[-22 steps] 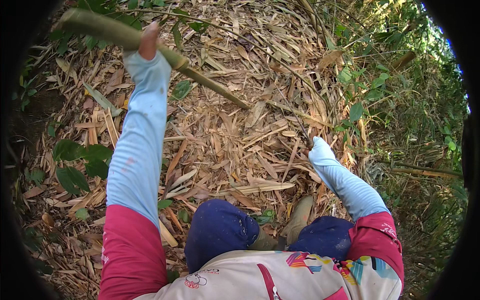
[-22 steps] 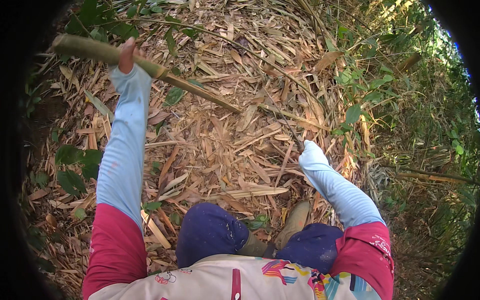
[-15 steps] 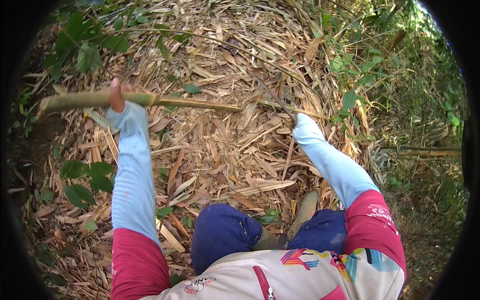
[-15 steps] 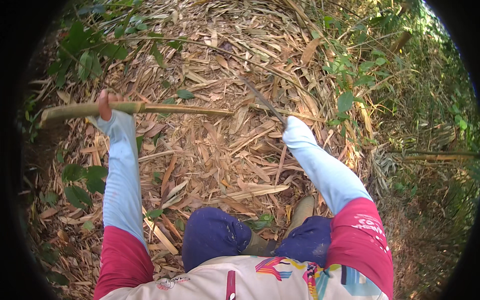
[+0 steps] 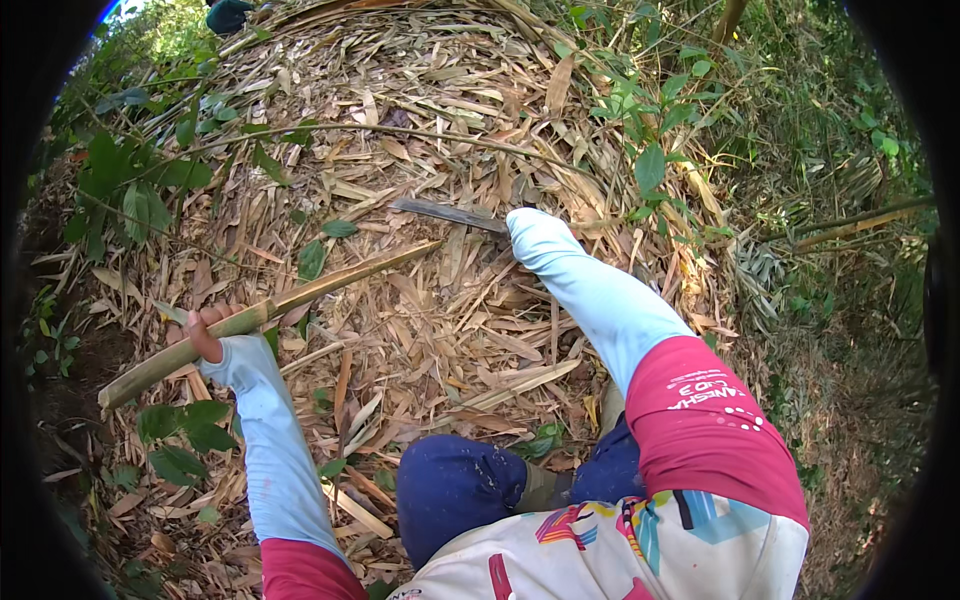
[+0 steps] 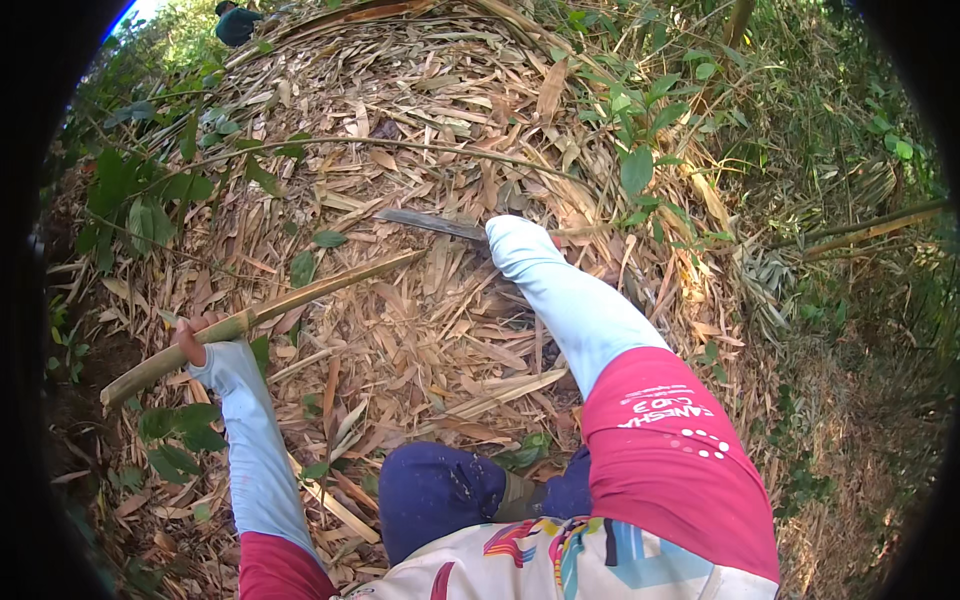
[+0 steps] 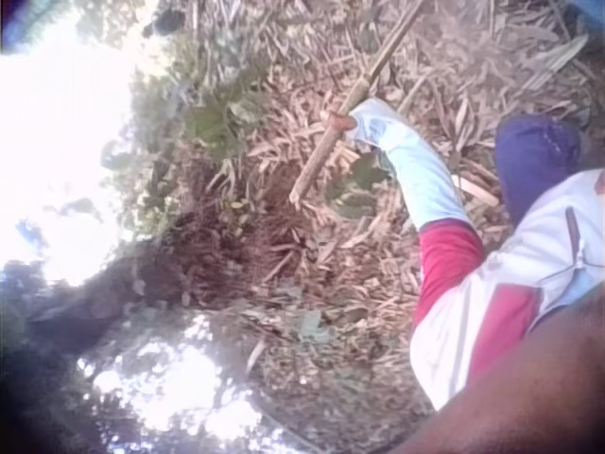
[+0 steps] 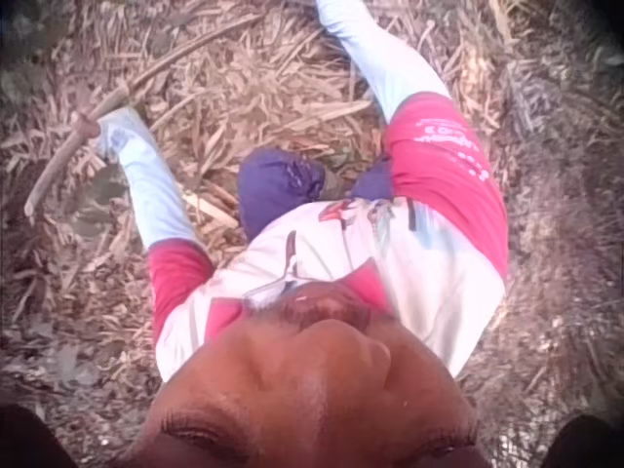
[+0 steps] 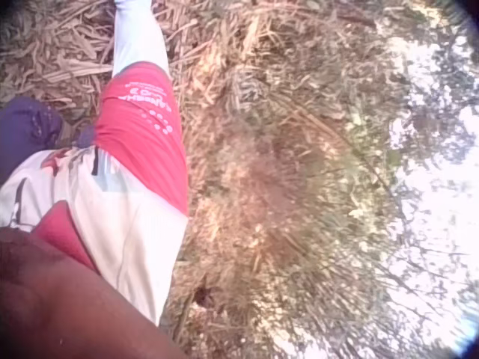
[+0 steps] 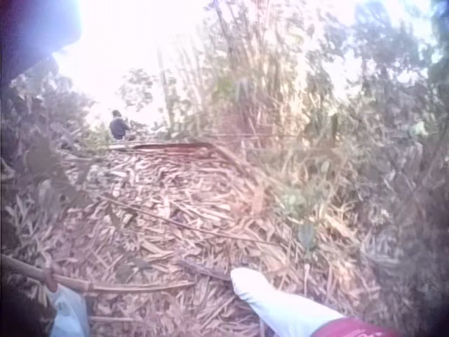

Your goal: The person sits on the forest floor and uses a large knife to split a long bamboo stalk lengthwise. They repeatedly strike the bamboo with the knife to separate it into thinner strips, occasionally adjusting their grip and the position of the bamboo.

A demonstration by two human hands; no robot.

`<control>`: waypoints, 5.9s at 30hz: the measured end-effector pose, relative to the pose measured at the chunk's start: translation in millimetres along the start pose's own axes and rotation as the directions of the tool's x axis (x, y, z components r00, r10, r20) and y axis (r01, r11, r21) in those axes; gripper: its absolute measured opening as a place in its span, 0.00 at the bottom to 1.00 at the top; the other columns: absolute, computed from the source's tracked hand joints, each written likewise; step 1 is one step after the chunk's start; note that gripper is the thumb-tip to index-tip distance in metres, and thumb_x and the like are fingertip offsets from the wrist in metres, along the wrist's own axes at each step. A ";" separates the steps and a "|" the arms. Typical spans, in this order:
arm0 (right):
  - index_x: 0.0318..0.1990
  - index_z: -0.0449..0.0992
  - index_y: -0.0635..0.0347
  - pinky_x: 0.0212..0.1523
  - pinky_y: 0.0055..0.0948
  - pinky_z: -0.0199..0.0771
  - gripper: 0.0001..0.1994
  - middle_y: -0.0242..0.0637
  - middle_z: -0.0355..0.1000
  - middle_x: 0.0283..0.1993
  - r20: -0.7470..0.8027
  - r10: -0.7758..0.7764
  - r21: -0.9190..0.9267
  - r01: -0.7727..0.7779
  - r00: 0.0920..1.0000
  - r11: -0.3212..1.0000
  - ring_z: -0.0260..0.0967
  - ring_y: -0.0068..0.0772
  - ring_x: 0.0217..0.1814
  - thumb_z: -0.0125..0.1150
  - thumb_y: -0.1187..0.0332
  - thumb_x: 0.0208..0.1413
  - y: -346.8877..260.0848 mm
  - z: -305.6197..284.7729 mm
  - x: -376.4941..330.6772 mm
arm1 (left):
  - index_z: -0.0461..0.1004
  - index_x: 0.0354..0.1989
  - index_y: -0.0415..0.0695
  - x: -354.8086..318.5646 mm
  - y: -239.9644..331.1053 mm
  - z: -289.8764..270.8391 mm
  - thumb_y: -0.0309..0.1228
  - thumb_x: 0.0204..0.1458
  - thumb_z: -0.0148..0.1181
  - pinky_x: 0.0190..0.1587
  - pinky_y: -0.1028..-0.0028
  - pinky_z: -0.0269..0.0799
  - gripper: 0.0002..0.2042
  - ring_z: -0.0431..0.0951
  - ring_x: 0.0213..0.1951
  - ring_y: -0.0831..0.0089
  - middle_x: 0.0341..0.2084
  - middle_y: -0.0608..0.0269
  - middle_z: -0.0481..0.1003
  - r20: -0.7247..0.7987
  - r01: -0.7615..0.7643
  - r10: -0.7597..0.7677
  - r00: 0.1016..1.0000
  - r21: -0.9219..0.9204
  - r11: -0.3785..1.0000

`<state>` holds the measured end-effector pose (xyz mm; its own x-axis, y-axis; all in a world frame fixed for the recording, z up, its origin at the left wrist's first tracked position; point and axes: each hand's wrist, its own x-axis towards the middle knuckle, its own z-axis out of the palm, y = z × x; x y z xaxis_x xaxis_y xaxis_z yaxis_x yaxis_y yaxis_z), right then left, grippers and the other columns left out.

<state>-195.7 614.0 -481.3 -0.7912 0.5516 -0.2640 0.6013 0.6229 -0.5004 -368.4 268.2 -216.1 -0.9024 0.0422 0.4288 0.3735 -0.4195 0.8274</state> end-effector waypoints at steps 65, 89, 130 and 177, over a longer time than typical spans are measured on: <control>0.34 0.72 0.62 0.32 0.26 0.72 0.11 0.34 0.74 0.27 0.140 -0.203 0.701 0.048 0.969 0.712 0.70 0.23 0.28 0.71 0.72 0.49 -76.5 -84.6 -221.4 | 0.71 0.35 0.42 -138.8 51.2 -47.1 0.58 0.61 0.50 0.56 0.53 0.69 0.27 0.73 0.36 0.59 0.32 0.54 0.74 -0.248 0.090 -0.264 0.932 -0.548 0.832; 0.34 0.72 0.63 0.36 0.36 0.72 0.16 0.43 0.72 0.26 0.257 -0.031 0.548 -0.120 0.966 0.828 0.72 0.38 0.30 0.72 0.62 0.49 -23.2 -6.4 -187.7 | 0.60 0.63 0.40 -175.3 -150.4 -61.1 0.59 0.62 0.45 0.63 0.49 0.58 0.34 0.68 0.61 0.53 0.59 0.48 0.67 -0.490 0.821 -0.843 0.223 -0.372 0.433; 0.45 0.69 0.63 0.42 0.40 0.71 0.21 0.49 0.73 0.35 0.179 -0.014 0.419 -0.064 0.984 0.906 0.72 0.48 0.38 0.69 0.61 0.48 -100.6 69.5 -130.0 | 0.80 0.38 0.45 -88.9 -154.9 -36.0 0.53 0.46 0.69 0.44 0.60 0.77 0.23 0.80 0.41 0.51 0.35 0.52 0.80 0.390 -0.644 -0.821 0.416 0.764 0.037; 0.45 0.72 0.62 0.44 0.35 0.73 0.19 0.45 0.75 0.33 0.068 0.172 0.368 -0.186 0.983 0.911 0.74 0.41 0.37 0.68 0.66 0.45 -100.3 159.5 -114.4 | 0.80 0.40 0.44 -90.2 -175.7 -39.7 0.59 0.45 0.67 0.44 0.59 0.76 0.28 0.80 0.41 0.52 0.35 0.52 0.79 0.404 -0.612 -0.818 0.410 0.786 0.082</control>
<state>-183.4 399.9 -532.4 -0.6814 0.6116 -0.4020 0.6536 0.2613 -0.7103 -361.1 302.1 -414.6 -0.5885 0.7265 -0.3547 0.7518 0.6531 0.0903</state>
